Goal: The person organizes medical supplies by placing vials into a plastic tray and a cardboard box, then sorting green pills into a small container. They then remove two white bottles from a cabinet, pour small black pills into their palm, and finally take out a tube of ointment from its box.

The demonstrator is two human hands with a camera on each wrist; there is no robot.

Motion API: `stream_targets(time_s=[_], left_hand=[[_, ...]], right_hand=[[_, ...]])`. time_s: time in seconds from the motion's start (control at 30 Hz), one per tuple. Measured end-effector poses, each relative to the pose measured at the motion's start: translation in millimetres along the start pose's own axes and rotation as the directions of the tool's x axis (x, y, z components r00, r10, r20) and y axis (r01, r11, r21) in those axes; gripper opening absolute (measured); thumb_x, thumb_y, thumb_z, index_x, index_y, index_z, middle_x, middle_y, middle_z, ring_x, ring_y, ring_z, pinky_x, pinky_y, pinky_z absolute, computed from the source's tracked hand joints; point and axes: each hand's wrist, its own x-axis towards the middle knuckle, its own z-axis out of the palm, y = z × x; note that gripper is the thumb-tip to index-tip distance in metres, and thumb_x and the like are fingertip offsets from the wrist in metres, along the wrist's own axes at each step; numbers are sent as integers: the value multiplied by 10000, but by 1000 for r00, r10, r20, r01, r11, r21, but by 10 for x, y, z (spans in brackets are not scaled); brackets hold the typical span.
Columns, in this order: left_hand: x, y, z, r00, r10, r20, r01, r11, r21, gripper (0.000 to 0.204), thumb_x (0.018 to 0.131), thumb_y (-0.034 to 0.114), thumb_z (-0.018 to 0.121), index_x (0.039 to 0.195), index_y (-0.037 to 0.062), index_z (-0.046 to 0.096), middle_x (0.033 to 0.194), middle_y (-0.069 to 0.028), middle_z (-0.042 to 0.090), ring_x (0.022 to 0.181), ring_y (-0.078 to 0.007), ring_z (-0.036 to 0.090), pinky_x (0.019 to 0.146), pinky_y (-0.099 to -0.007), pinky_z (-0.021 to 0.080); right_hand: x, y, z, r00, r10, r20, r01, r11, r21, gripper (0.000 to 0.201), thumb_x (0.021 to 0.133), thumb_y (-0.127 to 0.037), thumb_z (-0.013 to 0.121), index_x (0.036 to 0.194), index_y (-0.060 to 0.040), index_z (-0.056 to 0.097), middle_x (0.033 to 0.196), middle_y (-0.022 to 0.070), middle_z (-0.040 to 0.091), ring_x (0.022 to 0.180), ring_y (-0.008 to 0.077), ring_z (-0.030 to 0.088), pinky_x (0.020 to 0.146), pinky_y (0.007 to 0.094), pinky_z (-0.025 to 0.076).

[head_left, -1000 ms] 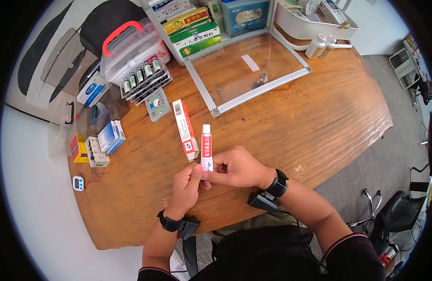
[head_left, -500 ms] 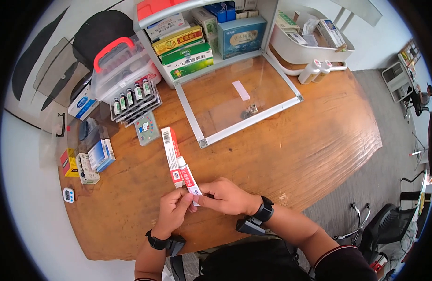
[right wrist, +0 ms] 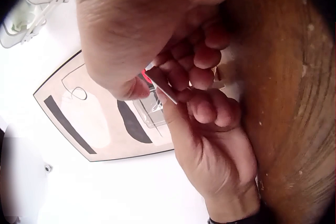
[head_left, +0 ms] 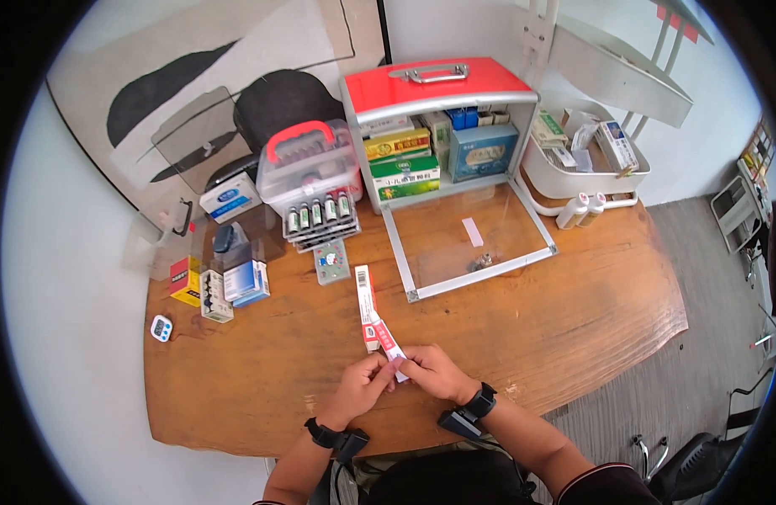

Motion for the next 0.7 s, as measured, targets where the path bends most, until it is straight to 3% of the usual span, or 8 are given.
stream_targets(time_s=[0.1, 0.27, 0.4, 0.47, 0.53, 0.6, 0.63, 0.7], left_hand=[[-52, -33, 30, 998, 32, 56, -32, 999, 6, 180, 1059, 163, 562, 1032, -4, 625, 826, -27, 650, 758, -80, 607, 678, -254, 503], [-277, -212, 150, 995, 23, 93, -24, 1000, 15, 187, 1052, 170, 575, 1059, -6, 635, 842, -41, 676, 784, -100, 641, 713, -272, 527], [-494, -180, 220, 989, 84, 120, -109, 968, 224, 219, 1028, 218, 611, 1060, 12, 680, 837, -86, 738, 741, -175, 689, 710, -310, 540], [-629, -128, 235, 988, -27, 150, -14, 963, 268, 205, 1038, 180, 601, 1067, -7, 679, 891, -49, 716, 831, -102, 640, 766, -268, 516], [-780, -13, 259, 994, -25, 103, -2, 966, 260, 218, 1032, 199, 617, 1053, -6, 689, 885, -47, 720, 841, -101, 653, 767, -264, 520], [-967, -35, 245, 997, -83, 5, 81, 981, 178, 221, 1021, 205, 636, 1053, -6, 692, 888, -50, 729, 842, -98, 667, 764, -260, 526], [-1076, -38, 238, 997, -77, 1, 75, 982, 175, 221, 1021, 205, 636, 1053, -6, 692, 888, -50, 729, 842, -98, 667, 764, -260, 526], [-1319, -87, 207, 974, -201, -105, 212, 971, 111, 215, 1008, 201, 654, 1046, -6, 694, 898, -56, 739, 825, -101, 681, 750, -260, 535]], right_hand=[[-47, 26, 25, 999, -30, 32, 29, 999, 41, 343, 1029, -308, 586, 986, -1, 732, 777, 43, 714, 695, 102, 603, 661, 289, 493], [-320, 47, 45, 998, 53, -25, -57, 975, -216, 357, 1002, -377, 635, 1004, -41, 755, 725, 61, 701, 645, 103, 594, 618, 285, 486], [-614, -49, 140, 999, -3, -51, -10, 968, -252, 335, 1000, -365, 631, 980, -56, 757, 701, 91, 690, 639, 150, 647, 604, 310, 494], [-787, -93, 146, 998, 34, -56, -49, 955, -291, 339, 993, -360, 637, 942, -42, 742, 688, 101, 680, 625, 175, 654, 589, 326, 494], [-1000, -27, 148, 986, 100, -134, -136, 947, -292, 351, 977, -364, 659, 897, -28, 723, 679, 107, 672, 602, 170, 645, 573, 336, 493], [-1235, 70, 129, 982, 81, -170, -128, 950, -284, 357, 963, -358, 674, 852, -19, 685, 646, 110, 639, 563, 206, 626, 559, 342, 488], [-1383, 67, 102, 978, 53, -203, -128, 917, -379, 352, 960, -350, 674, 835, -21, 663, 633, 119, 622, 556, 242, 623, 558, 349, 490], [-1717, 68, 68, 966, -82, -247, -67, 838, -541, 344, 950, -332, 674, 808, -23, 623, 619, 146, 592, 559, 313, 620, 560, 373, 497]])
